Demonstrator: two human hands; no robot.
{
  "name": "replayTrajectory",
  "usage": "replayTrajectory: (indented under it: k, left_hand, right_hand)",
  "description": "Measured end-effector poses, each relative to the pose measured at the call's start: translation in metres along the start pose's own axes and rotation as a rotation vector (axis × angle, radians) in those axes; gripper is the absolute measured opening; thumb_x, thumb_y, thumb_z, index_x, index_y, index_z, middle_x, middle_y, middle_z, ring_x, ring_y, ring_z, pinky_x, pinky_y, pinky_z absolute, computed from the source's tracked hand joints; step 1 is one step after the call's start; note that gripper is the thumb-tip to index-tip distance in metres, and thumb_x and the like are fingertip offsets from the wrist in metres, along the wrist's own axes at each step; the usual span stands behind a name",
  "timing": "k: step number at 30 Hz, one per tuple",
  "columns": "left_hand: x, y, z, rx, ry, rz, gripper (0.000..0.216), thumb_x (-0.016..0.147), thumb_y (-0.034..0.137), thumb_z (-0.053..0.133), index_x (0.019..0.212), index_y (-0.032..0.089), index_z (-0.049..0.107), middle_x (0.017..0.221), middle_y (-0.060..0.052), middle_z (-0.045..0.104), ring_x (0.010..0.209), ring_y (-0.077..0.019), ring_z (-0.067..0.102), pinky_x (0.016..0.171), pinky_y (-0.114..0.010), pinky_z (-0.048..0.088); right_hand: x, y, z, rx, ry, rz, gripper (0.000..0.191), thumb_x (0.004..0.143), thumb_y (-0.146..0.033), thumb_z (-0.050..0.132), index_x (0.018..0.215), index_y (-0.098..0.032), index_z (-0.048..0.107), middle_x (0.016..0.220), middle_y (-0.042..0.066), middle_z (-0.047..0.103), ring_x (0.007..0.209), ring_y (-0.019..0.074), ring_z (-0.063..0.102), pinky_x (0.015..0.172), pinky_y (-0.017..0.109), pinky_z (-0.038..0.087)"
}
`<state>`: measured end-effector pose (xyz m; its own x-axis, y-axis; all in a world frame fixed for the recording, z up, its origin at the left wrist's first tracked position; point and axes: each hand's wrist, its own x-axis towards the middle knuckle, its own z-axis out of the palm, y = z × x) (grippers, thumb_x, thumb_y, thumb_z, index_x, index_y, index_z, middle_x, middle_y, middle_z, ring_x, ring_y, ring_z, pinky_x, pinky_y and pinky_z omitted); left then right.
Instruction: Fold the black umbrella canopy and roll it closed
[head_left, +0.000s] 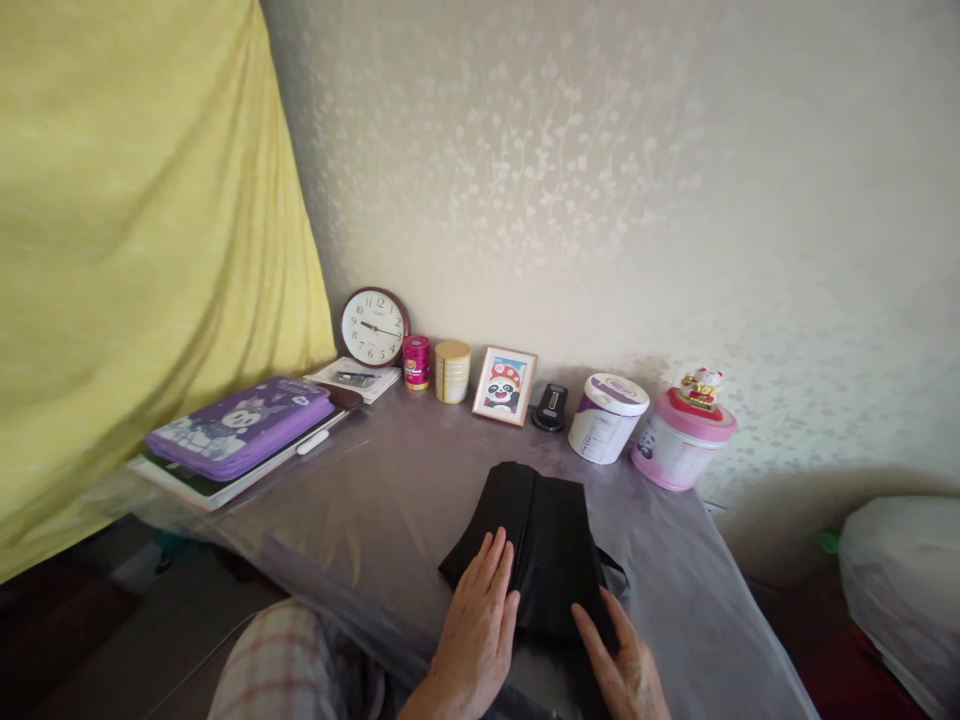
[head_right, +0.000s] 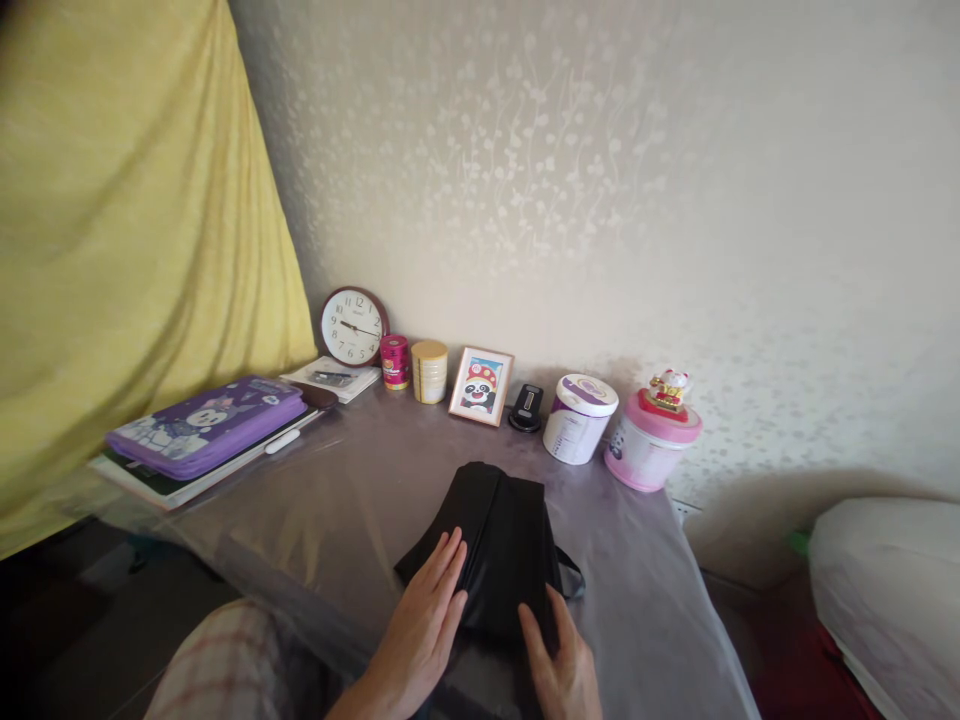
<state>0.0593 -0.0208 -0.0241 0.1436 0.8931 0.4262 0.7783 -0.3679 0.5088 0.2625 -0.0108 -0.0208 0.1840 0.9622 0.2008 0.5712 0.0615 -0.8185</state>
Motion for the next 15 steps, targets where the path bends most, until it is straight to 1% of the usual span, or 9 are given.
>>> replayTrajectory:
  k: [2,5,9,12,15]
  left_hand:
    - [0.000,0.000,0.001,0.001,0.000,0.002,0.053,0.094,0.027,0.032,0.144,0.022,0.014,0.150,-0.007,0.021,0.136,-0.0225,0.021,0.107,-0.041,0.034]
    - [0.000,-0.001,0.002,0.003,-0.002,0.004,0.053,0.094,0.026,0.031,0.144,0.022,0.013,0.150,-0.007,0.020,0.136,-0.0226,0.021,0.107,-0.042,0.033]
    - [-0.001,-0.001,0.003,0.006,-0.006,0.006,0.053,0.095,0.026,0.030,0.144,0.021,0.012,0.151,-0.007,0.019,0.137,-0.0219,0.019,0.108,-0.042,0.032]
    - [-0.001,-0.002,0.003,0.008,-0.013,0.003,0.053,0.095,0.026,0.030,0.144,0.021,0.013,0.151,-0.006,0.019,0.137,-0.0216,0.019,0.109,-0.042,0.032]
    - [-0.001,-0.002,0.003,0.014,-0.019,-0.001,0.053,0.095,0.027,0.030,0.144,0.021,0.013,0.150,-0.006,0.020,0.137,-0.0215,0.019,0.108,-0.041,0.032]
  right_hand:
    - [-0.001,0.000,-0.001,-0.020,-0.011,-0.014,0.046,0.069,-0.056,0.060,0.097,-0.019,0.068,0.099,0.009,0.070,0.096,0.0289,0.064,0.079,0.033,0.054]
    - [-0.003,-0.005,-0.003,-0.025,-0.087,-0.041,0.039,0.071,-0.056,0.059,0.088,-0.022,0.070,0.092,0.007,0.071,0.089,0.0268,0.067,0.073,0.029,0.055]
    - [-0.005,-0.018,-0.004,0.007,-0.175,-0.054,0.037,0.076,-0.053,0.055,0.089,-0.021,0.069,0.089,0.006,0.072,0.083,0.0243,0.068,0.070,0.026,0.054]
    - [-0.006,-0.022,-0.003,0.009,-0.171,-0.049,0.039,0.079,-0.053,0.053,0.090,-0.020,0.069,0.089,0.006,0.072,0.084,0.0242,0.068,0.070,0.025,0.054]
    - [-0.005,-0.019,-0.002,-0.006,-0.161,-0.077,0.042,0.079,-0.055,0.051,0.088,-0.019,0.069,0.087,0.007,0.072,0.080,0.0242,0.069,0.068,0.025,0.054]
